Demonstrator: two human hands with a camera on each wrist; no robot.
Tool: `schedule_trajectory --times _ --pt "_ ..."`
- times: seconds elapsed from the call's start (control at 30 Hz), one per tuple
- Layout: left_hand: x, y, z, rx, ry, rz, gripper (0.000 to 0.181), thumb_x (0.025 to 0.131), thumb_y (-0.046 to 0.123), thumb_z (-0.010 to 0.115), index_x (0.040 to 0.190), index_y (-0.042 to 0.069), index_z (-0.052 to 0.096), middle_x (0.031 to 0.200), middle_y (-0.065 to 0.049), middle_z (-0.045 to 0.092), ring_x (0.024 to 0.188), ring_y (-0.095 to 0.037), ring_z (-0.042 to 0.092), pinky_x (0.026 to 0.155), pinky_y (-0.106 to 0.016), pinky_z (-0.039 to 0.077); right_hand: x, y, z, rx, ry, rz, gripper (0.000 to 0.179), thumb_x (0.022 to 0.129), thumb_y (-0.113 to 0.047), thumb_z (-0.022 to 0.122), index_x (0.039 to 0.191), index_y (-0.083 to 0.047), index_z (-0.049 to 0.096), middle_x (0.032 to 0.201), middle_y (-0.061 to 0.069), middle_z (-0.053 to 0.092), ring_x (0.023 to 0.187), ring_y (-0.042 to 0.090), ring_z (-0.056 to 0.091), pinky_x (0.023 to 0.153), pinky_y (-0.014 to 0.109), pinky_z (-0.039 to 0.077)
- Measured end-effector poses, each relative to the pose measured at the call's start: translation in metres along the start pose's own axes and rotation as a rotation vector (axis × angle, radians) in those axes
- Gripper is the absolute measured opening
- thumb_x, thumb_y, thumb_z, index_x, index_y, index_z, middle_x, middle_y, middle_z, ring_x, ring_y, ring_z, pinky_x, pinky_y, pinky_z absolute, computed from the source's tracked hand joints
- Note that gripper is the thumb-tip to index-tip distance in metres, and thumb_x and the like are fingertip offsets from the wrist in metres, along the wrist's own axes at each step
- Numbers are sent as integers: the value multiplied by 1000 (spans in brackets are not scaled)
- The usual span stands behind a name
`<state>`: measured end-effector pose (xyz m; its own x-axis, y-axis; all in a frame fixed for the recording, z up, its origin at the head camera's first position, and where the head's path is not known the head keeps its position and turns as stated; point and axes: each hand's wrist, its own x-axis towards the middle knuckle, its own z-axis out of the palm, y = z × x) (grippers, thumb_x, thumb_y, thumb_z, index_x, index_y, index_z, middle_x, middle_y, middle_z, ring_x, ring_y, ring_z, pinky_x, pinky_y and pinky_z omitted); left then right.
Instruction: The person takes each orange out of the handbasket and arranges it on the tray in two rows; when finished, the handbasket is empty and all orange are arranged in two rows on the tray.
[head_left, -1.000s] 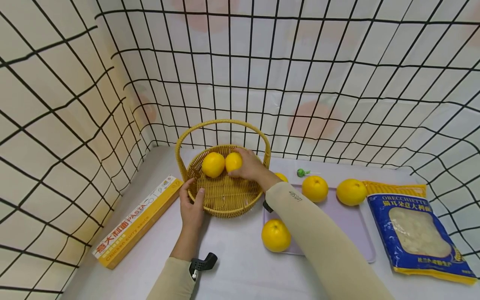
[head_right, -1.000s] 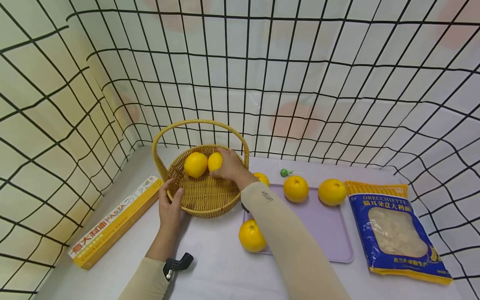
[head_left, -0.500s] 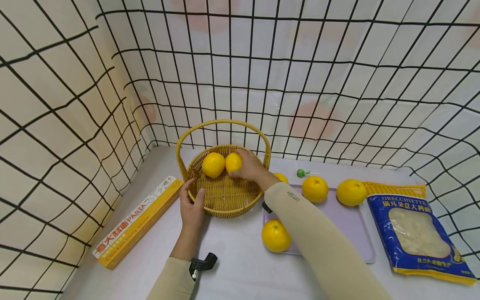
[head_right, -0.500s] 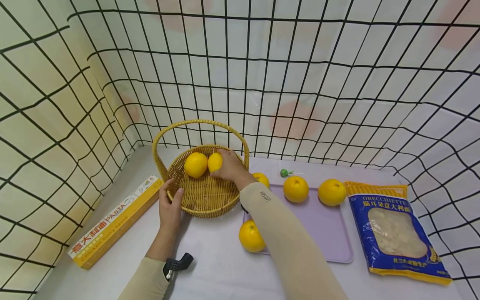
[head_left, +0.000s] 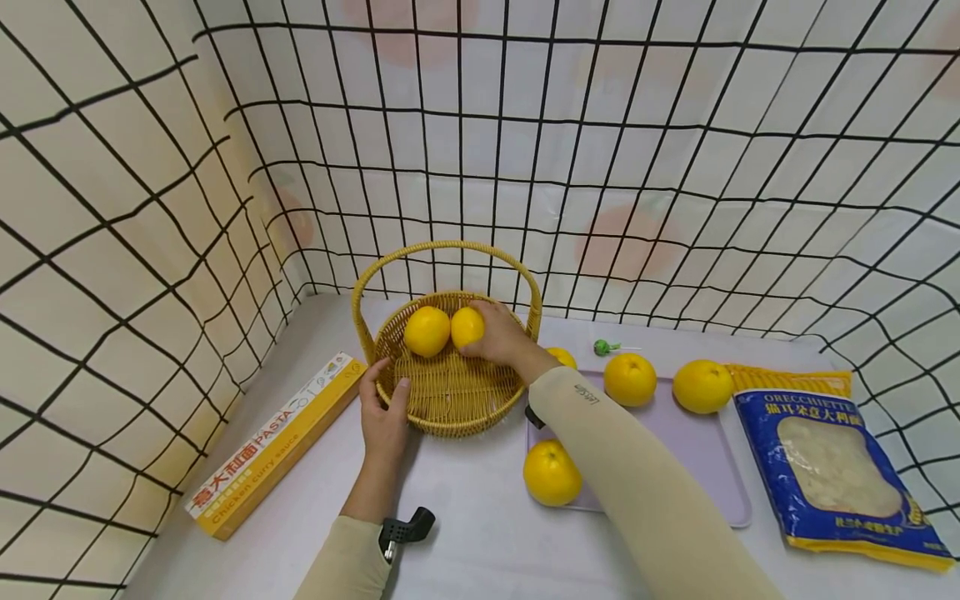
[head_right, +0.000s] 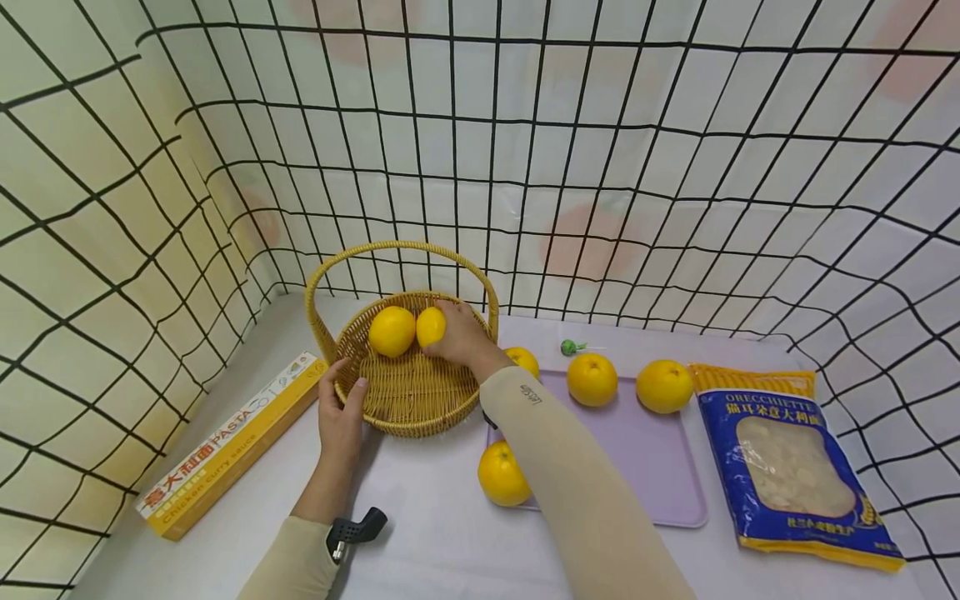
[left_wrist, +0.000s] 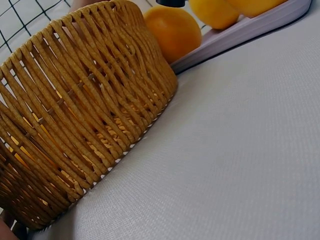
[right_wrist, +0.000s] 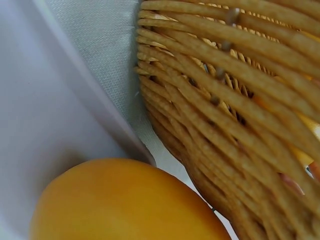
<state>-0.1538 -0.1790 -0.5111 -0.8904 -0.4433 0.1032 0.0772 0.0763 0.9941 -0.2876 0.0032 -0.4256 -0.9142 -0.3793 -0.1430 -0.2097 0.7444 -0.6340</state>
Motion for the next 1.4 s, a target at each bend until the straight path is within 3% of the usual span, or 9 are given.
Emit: schedule_trajectory --times 0.6,0.97,1.07,1.3,1.4 --pt "-1 2 0 7 4 19 47 102 23 59 146 14 46 159 -8 35 153 -32 29 123 -58 25 4 5 3 -1 25 -4 87 86 -27 82 158 -20 35 160 16 33 139 36 46 114 54 41" --pt "0 2 0 0 -1 -9 47 102 22 58 147 14 45 161 -6 34 153 -29 27 125 -55 23 -1 -2 -3 -18 8 12 85 87 -28 81 158 -21 35 158 16 33 135 38 49 111 55 45" --pt "-1 8 0 -2 -5 -21 47 103 20 57 148 12 44 162 -9 32 154 -31 26 125 -55 22 -4 -6 -6 -21 7 5 85 87 -28 80 158 -22 35 158 17 33 134 39 49 110 56 45" --pt "-12 37 0 10 -20 -28 47 103 17 54 147 6 42 161 -17 31 154 -37 25 125 -58 22 -13 -15 -10 -25 16 -13 86 86 -27 80 158 -23 35 157 17 32 130 38 52 107 55 47" --pt "-14 40 0 18 -18 -30 48 103 18 54 148 5 41 162 -17 30 154 -38 24 125 -60 20 -16 -19 -12 -16 25 -31 87 85 -27 80 159 -23 33 156 17 33 129 37 52 107 54 47"
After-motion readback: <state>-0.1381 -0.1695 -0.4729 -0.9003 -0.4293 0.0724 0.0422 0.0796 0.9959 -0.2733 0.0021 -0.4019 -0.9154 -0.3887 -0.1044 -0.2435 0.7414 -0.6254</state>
